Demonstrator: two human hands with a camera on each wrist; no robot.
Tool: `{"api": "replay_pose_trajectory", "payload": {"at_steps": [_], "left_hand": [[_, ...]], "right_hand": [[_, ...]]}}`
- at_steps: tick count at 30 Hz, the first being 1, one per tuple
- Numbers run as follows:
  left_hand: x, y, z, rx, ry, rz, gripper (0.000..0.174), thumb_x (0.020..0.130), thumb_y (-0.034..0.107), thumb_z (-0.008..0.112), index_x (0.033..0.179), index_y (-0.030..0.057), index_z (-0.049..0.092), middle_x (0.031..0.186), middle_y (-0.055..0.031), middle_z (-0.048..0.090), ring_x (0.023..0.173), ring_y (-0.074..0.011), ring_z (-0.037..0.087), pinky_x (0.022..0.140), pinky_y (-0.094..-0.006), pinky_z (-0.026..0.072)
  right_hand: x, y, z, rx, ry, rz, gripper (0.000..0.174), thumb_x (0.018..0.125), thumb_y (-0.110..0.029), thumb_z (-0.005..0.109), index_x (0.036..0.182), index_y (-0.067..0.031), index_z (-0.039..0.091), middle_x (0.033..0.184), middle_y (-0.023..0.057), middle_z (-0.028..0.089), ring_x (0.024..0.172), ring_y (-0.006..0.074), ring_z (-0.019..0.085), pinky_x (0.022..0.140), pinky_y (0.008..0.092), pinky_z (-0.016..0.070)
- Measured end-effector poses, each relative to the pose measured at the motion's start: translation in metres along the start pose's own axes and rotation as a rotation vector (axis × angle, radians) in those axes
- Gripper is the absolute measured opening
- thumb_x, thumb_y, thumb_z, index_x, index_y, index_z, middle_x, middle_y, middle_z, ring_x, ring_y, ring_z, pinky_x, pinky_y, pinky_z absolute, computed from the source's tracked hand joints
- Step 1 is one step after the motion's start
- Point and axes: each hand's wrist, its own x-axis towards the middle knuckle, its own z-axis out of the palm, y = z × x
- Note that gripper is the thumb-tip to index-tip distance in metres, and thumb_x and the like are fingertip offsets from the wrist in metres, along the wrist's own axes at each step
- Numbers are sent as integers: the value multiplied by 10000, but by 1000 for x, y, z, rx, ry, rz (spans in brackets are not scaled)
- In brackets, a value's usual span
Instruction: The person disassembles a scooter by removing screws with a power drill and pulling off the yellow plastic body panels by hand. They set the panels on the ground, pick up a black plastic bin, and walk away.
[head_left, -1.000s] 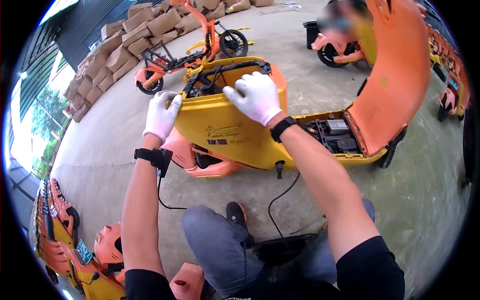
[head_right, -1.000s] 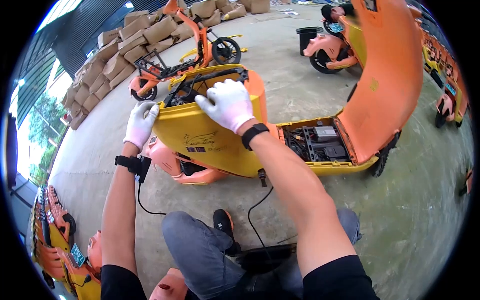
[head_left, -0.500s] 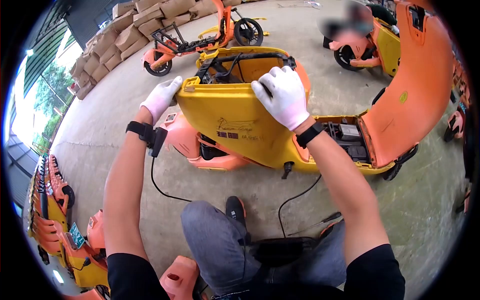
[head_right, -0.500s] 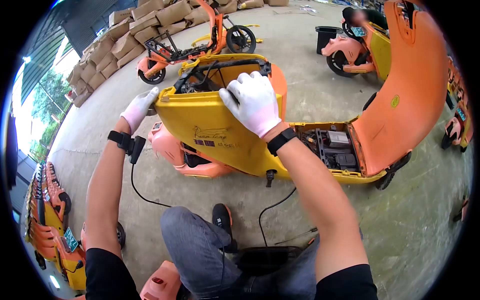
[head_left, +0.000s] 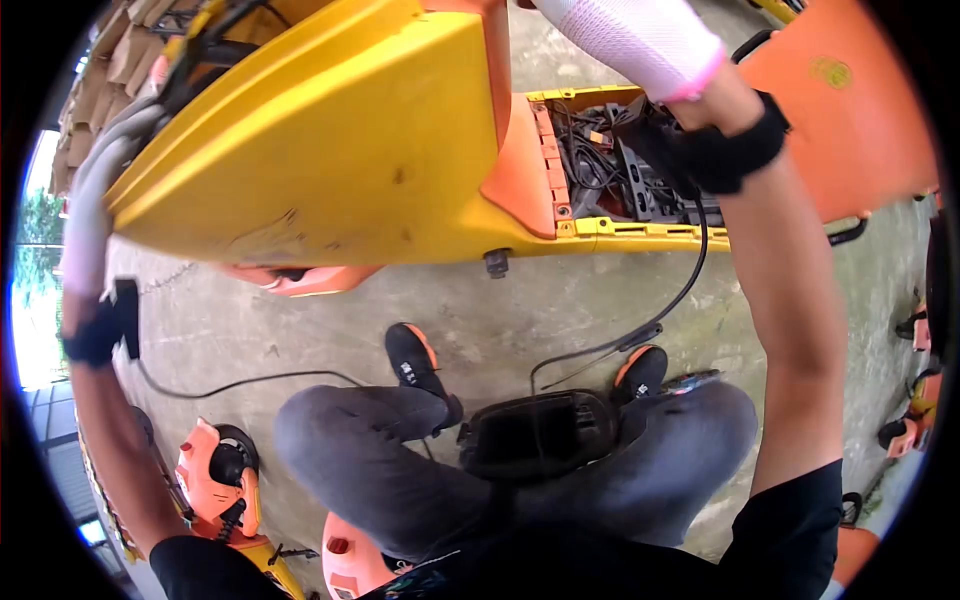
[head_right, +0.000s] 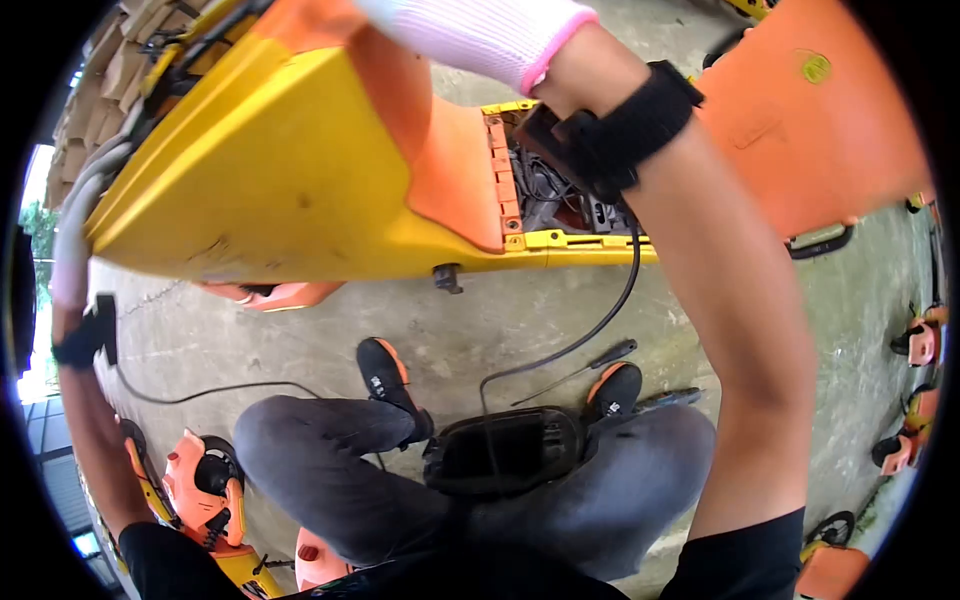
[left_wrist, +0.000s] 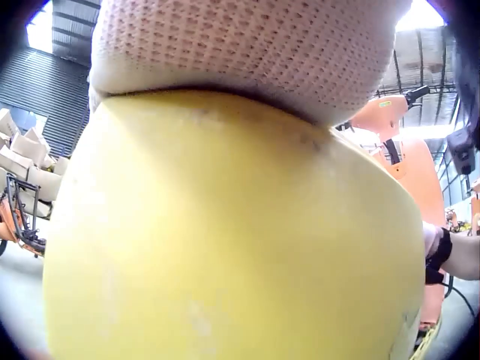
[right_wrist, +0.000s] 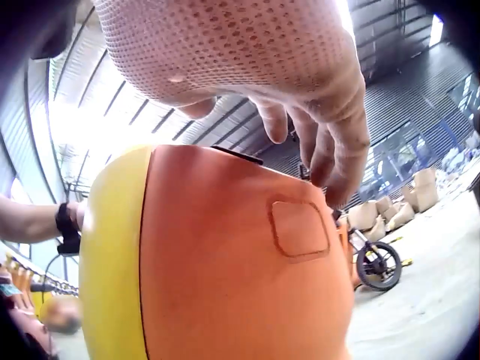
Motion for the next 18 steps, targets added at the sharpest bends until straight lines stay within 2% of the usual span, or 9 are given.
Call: {"api": "replay_pose_trajectory", "payload": {"at_steps": [2, 3, 9, 10, 12, 14, 16, 18], "left_hand": [[-3, -12, -2, 28, 32, 5, 400, 998, 195, 390, 1251, -41, 591, 1328, -138, 576, 1232, -192, 530, 1074, -309, 373], [-8, -14, 2, -59, 54, -56, 422, 1000, 209, 366, 1245, -55, 587, 1369, -144, 543, 1249, -213, 518, 1090, -317, 354], [-17, 8, 18, -41, 90, -125, 439, 957, 221, 368, 1191, -62, 609, 1367, -208, 525, 1286, -280, 483, 1113, -365, 310], [-15, 12, 14, -26, 104, -130, 443, 948, 224, 368, 1180, -63, 613, 1366, -220, 521, 1293, -293, 477, 1118, -374, 301], [-10, 12, 8, 77, 20, -2, 448, 929, 235, 371, 1147, -67, 622, 1345, -229, 533, 1279, -309, 488, 1102, -372, 309], [-9, 12, 12, 96, 66, -79, 409, 890, 185, 373, 1063, -54, 656, 1280, -234, 570, 1195, -325, 540, 1046, -377, 368], [-4, 8, 14, 115, 100, 10, 323, 821, 94, 433, 1004, -31, 668, 1240, -216, 598, 1115, -329, 569, 998, -381, 410], [3, -8, 22, 154, 167, 47, 291, 735, 14, 474, 952, -7, 667, 1218, -189, 618, 1024, -329, 582, 949, -390, 442]], "right_hand": [[-1, -28, -21, 52, -244, -82, 484, 946, -440, 531, 1135, -3, 622, 1036, 238, 656, 965, 317, 635, 871, 385, 480], [-4, -30, -21, 43, -278, -48, 483, 945, -431, 540, 1155, -2, 612, 1045, 223, 657, 969, 306, 633, 873, 382, 478], [-8, -29, -11, -57, -237, 478, 510, 939, -375, 595, 1273, 8, 549, 1096, 131, 660, 990, 237, 624, 886, 364, 462], [-6, -33, -7, -78, -237, 515, 520, 938, -366, 604, 1292, 9, 539, 1104, 115, 660, 994, 225, 622, 888, 361, 459], [-4, -28, -1, -165, -255, 308, 667, 949, -457, 579, 1363, 54, 464, 1207, 132, 612, 1101, 197, 571, 975, 358, 417], [-4, -34, 9, -127, -201, 376, 715, 939, -505, 578, 1342, 77, 473, 1269, 158, 572, 1180, 238, 535, 1046, 371, 366], [10, -53, 19, 93, -108, 579, 598, 938, -376, 606, 1313, 74, 484, 1390, 187, 478, 1252, 265, 496, 1075, 390, 345], [33, -71, 45, 39, -16, 843, 573, 932, -281, 627, 1338, 82, 447, 1386, 158, 466, 1234, 230, 491, 1071, 369, 347]]}}
